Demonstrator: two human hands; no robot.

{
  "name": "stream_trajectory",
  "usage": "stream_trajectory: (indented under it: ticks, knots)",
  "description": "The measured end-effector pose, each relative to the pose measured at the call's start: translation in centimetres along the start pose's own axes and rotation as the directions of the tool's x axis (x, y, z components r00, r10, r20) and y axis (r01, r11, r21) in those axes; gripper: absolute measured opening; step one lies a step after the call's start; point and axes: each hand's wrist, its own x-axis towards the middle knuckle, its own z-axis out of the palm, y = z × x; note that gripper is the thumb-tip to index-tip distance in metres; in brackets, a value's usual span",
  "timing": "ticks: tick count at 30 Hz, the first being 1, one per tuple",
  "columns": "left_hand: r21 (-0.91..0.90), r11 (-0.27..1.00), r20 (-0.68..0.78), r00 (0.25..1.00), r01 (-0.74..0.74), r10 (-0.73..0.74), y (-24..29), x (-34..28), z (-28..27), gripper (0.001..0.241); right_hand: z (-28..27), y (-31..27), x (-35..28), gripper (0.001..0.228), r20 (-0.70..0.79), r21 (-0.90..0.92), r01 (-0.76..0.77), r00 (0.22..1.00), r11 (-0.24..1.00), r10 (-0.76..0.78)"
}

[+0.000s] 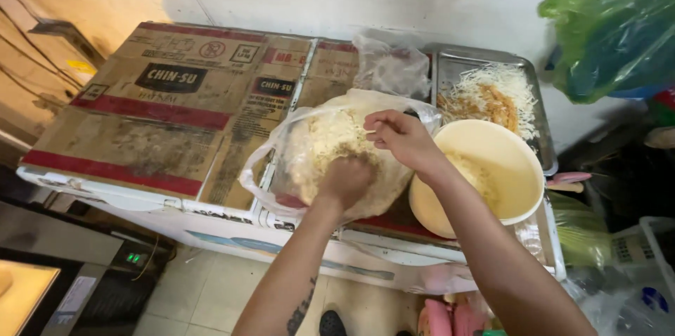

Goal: Filling and wrapping small dough pieces with a prepared mixture.

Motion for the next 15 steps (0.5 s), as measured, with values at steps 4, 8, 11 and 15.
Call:
stream_trajectory:
  ticks: [4, 8, 11, 15]
  knots:
    - [-0.346, 0.900, 0.210, 0.957, 0.264, -0.200, -1.0, -0.5, -5.3, 0.032, -0.8, -0.6, -0.5, 0.029, -0.013, 0.006, -0.009, 1.000, 1.000, 0.009]
    - [-0.704, 0.668, -0.078, 0.910, 0.239, -0.408, -2.6, -1.6, -7.5, 0.018, -0.9, -0.3, -0.3, 0.032, -0.058, 0.129, 0.007, 0.998, 0.992, 0.001]
    - [-0.789, 0.564, -0.066, 0.877, 0.246, -0.475, -3.4, -2.3, -7.0, 0.018, -0.5, -0.1, 0.0, 0.036, -0.082, 0.221, -0.024, 0.996, 0.975, 0.043]
    - [-0.806, 0.507, -0.014, 0.846, 0.306, -0.533, -3.7, -3.8, -6.9, 0.020, -0.3, 0.3, 0.0, 0.039, -0.033, 0.289, -0.070, 0.996, 0.955, 0.083]
